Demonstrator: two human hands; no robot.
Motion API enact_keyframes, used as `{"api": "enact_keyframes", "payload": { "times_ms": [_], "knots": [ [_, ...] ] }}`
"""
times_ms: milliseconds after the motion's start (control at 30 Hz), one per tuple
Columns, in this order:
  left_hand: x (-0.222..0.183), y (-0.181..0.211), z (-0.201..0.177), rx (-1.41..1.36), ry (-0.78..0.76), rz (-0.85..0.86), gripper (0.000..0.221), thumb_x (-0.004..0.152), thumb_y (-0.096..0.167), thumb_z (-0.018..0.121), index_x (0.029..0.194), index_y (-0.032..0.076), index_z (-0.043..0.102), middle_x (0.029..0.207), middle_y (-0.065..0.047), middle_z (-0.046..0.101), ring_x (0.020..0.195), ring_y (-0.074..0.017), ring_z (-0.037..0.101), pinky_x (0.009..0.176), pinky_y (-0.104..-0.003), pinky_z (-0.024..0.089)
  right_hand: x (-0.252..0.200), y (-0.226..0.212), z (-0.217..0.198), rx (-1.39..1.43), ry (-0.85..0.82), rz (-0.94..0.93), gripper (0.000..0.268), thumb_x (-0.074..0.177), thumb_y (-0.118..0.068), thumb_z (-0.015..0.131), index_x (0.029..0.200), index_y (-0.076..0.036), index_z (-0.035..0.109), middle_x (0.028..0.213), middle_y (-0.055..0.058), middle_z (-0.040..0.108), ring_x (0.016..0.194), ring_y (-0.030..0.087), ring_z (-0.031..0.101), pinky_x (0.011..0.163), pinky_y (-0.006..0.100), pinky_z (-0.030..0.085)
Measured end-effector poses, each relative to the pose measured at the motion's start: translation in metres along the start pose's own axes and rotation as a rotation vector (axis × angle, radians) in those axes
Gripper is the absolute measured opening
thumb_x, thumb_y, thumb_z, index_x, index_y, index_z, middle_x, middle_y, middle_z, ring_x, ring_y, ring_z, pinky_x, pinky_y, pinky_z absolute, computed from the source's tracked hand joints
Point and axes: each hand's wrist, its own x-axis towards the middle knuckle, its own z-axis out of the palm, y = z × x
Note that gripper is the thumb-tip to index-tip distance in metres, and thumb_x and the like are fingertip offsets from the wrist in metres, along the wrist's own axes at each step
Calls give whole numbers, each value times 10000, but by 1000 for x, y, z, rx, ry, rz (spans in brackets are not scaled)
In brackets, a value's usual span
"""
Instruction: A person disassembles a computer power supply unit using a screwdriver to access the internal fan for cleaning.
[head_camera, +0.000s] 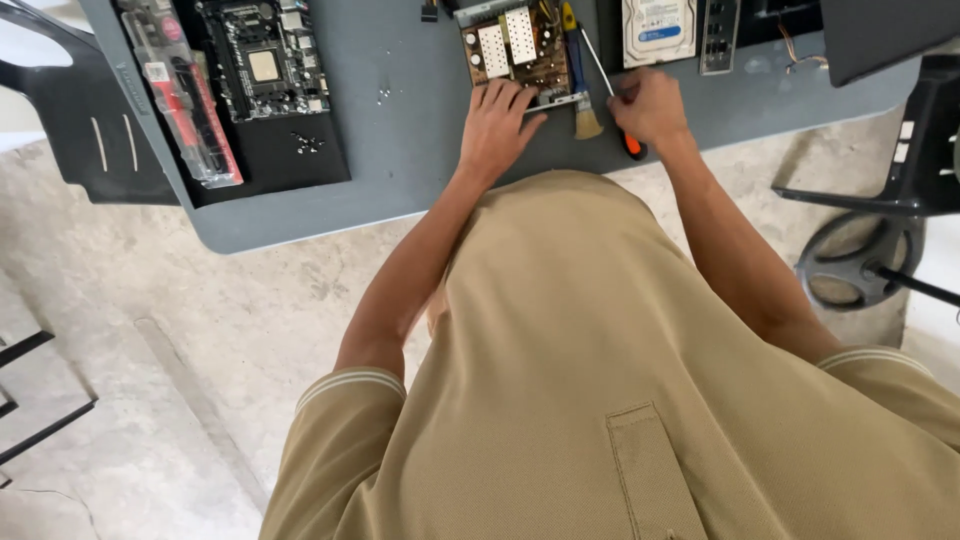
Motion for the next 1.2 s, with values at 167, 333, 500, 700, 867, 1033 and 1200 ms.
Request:
{"api": "enact_keyframes", "payload": {
  "times_ms": [167,333,500,700,867,1033,1200],
  "knots": [
    [6,-4,18,13,-72,34,304,1212,402,937,1403,183,848,1294,-72,746,1174,-338,752,1008,-532,632,-27,2,9,-43,40,-22,463,1028,-224,1033,1363,-35,777,1154,218,835,1005,494,787,796,620,615],
    [21,-6,1,-45,-43,18,245,1263,369,880,1354,145,834,1292,-58,725,1232,-315,736,1005,-541,631,-51,-34,-24,209,55,225,330,987,-327,887,1268,-157,860,1091,24,898,975,263,798,884,474,630],
    [18,-5,16,-64,-50,31,275,1278,386,862,1374,133,814,1323,-61,700,1250,-314,724,1022,-546,614,-108,-106,-103,472,-66,381,237,1075,-78,680,1309,-77,643,891,107,804,651,217,718,602,409,588],
    [15,10,26,-36,-68,-18,281,1293,423,799,1384,157,796,1320,-62,711,1209,-318,714,988,-512,618,-156,-115,-137,523,-320,392,125,1224,-194,674,1214,-80,723,716,64,675,626,182,584,731,365,532],
    [19,7,11,-192,-193,-109,292,1318,433,709,1392,156,766,1338,-84,728,1214,-369,744,992,-568,636,-160,-90,-108,588,-238,376,150,1250,-198,757,1160,-80,741,742,62,652,618,183,611,696,359,590],
    [21,-8,-23,-380,-78,-276,545,1219,635,734,1498,166,755,1377,-43,775,1248,-303,792,1044,-531,605,-133,-112,-94,582,-123,343,280,1261,-311,867,1185,-131,667,674,35,659,530,147,617,569,351,588],
    [7,-21,-20,-447,61,-492,450,1237,524,744,1499,158,741,1413,-64,750,1310,-309,764,1107,-568,610,-91,-125,-75,509,-90,215,238,1301,-334,771,1284,-97,755,897,46,828,498,174,666,517,358,613]
  ]
}}
